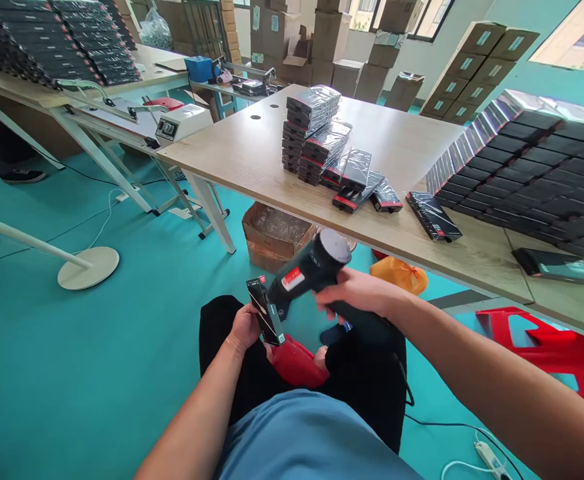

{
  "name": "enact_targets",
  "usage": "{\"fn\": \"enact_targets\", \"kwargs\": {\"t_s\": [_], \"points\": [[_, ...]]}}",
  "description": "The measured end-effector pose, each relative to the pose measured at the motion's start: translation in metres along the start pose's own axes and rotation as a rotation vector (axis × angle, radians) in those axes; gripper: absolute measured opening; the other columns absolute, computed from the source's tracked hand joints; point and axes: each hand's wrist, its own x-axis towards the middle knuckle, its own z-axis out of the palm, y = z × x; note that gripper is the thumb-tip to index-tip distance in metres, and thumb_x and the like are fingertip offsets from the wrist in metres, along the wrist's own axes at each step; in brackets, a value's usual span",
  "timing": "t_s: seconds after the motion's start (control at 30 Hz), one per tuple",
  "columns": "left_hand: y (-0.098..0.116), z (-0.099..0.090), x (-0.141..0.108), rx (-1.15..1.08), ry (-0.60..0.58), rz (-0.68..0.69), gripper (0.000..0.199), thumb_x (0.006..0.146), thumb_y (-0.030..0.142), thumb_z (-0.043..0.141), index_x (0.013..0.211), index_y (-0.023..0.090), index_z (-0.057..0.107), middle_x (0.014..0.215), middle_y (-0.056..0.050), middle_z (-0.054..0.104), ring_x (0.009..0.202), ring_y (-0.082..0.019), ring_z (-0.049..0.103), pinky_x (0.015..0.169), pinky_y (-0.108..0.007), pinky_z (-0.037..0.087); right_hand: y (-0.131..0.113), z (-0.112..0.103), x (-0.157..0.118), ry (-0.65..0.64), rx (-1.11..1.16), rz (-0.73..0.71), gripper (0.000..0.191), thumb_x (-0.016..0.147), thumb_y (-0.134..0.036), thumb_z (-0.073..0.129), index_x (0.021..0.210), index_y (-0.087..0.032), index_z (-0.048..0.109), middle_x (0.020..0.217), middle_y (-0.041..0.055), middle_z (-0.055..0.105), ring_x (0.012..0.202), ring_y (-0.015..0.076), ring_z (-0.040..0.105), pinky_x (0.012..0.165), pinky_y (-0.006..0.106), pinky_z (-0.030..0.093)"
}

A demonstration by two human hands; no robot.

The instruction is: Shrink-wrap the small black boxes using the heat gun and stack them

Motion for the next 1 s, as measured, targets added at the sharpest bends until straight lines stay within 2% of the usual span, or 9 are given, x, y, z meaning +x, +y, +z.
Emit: {"fn": "enact_targets", "kwargs": {"t_s": [0.1, 0.17, 0.27, 0.4, 0.47, 0.6, 0.7, 0.83, 1.0], "points": [[0.005, -0.005, 0.001, -0.063, 0.03, 0.029, 0.027, 0.059, 0.013, 0.054, 0.081, 0.013, 0.07, 0.068, -0.009, 0.068, 0.057, -0.025, 0.065, 0.056, -0.036, 0.053, 0.032, 0.011, -0.027, -0.079, -0.093, 0.128, 0.005, 0.071, -0.018, 0.071, 0.069, -0.018, 0.066, 0.058, 0.0007, 0.065, 0.052, 0.0166, 0.061, 0.044, 0.026, 0.049], [0.01, -0.008, 0.0, -0.105, 0.025, 0.041, 0.037, 0.061, 0.015, 0.054, 0.093, 0.011, 0.072, 0.07, -0.008, 0.068, 0.057, -0.024, 0.065, 0.056, -0.036, 0.053, 0.056, 0.016, -0.046, -0.064, -0.056, 0.178, 0.007, 0.072, -0.021, 0.072, 0.079, -0.018, 0.07, 0.066, 0.0008, 0.068, 0.055, 0.0166, 0.062, 0.046, 0.026, 0.05], [0.016, -0.008, -0.004, -0.142, -0.02, 0.056, 0.041, 0.073, 0.024, 0.059, 0.109, 0.01, 0.071, 0.075, -0.008, 0.068, 0.059, -0.022, 0.064, 0.056, -0.035, 0.054, 0.086, 0.019, -0.067, 0.04, 0.155, 0.173, 0.015, 0.075, -0.027, 0.076, 0.086, -0.017, 0.074, 0.075, 0.0028, 0.071, 0.061, 0.0173, 0.065, 0.05, 0.026, 0.05], [0.02, 0.0, -0.007, -0.157, -0.134, 0.114, 0.056, 0.085, 0.058, 0.067, 0.122, 0.015, 0.067, 0.088, -0.009, 0.069, 0.07, -0.021, 0.066, 0.054, -0.029, 0.053, 0.109, 0.016, -0.078, 0.238, 0.474, 0.13, 0.031, 0.075, -0.039, 0.083, 0.094, -0.015, 0.077, 0.082, 0.0061, 0.073, 0.065, 0.0175, 0.065, 0.053, 0.027, 0.051], [0.021, 0.006, -0.007, -0.155, -0.181, 0.126, 0.062, 0.083, 0.063, 0.07, 0.124, 0.017, 0.065, 0.094, -0.01, 0.07, 0.074, -0.021, 0.067, 0.054, -0.028, 0.052, 0.116, 0.014, -0.08, 0.307, 0.586, 0.106, 0.036, 0.074, -0.041, 0.085, 0.097, -0.014, 0.077, 0.082, 0.0066, 0.073, 0.065, 0.0171, 0.064, 0.053, 0.026, 0.051], [0.022, 0.019, -0.012, -0.117, -0.234, 0.103, 0.052, 0.086, 0.053, 0.068, 0.12, 0.013, 0.066, 0.102, -0.014, 0.071, 0.078, -0.023, 0.069, 0.056, -0.029, 0.055, 0.123, 0.012, -0.079, 0.332, 0.771, 0.073, 0.034, 0.074, -0.038, 0.086, 0.097, -0.014, 0.078, 0.081, 0.0064, 0.072, 0.065, 0.0151, 0.062, 0.052, 0.023, 0.051], [0.02, 0.028, -0.021, -0.125, -0.282, 0.043, 0.056, 0.087, 0.05, 0.062, 0.126, 0.009, 0.066, 0.107, -0.018, 0.072, 0.089, -0.028, 0.071, 0.071, -0.038, 0.06, 0.126, 0.01, -0.068, 0.306, 0.91, 0.083, 0.025, 0.077, -0.032, 0.082, 0.094, -0.014, 0.078, 0.082, 0.0062, 0.07, 0.064, 0.0141, 0.062, 0.051, 0.021, 0.053], [0.013, 0.032, -0.031, -0.121, -0.324, -0.029, 0.063, 0.087, 0.047, 0.058, 0.135, 0.006, 0.062, 0.111, -0.019, 0.073, 0.094, -0.03, 0.072, 0.086, -0.043, 0.059, 0.127, 0.009, -0.049, 0.31, 1.104, 0.142, 0.015, 0.077, -0.023, 0.076, 0.09, -0.015, 0.076, 0.078, 0.0049, 0.069, 0.061, 0.0128, 0.061, 0.048, 0.019, 0.054], [0.006, 0.026, -0.033, -0.04, -0.275, -0.119, 0.057, 0.086, 0.05, 0.059, 0.123, 0.008, 0.069, 0.102, -0.019, 0.075, 0.085, -0.033, 0.073, 0.079, -0.046, 0.059, 0.123, 0.01, -0.035, 0.302, 1.188, 0.166, 0.013, 0.08, -0.02, 0.073, 0.092, -0.014, 0.075, 0.076, 0.0047, 0.07, 0.059, 0.012, 0.062, 0.048, 0.019, 0.055]]}}
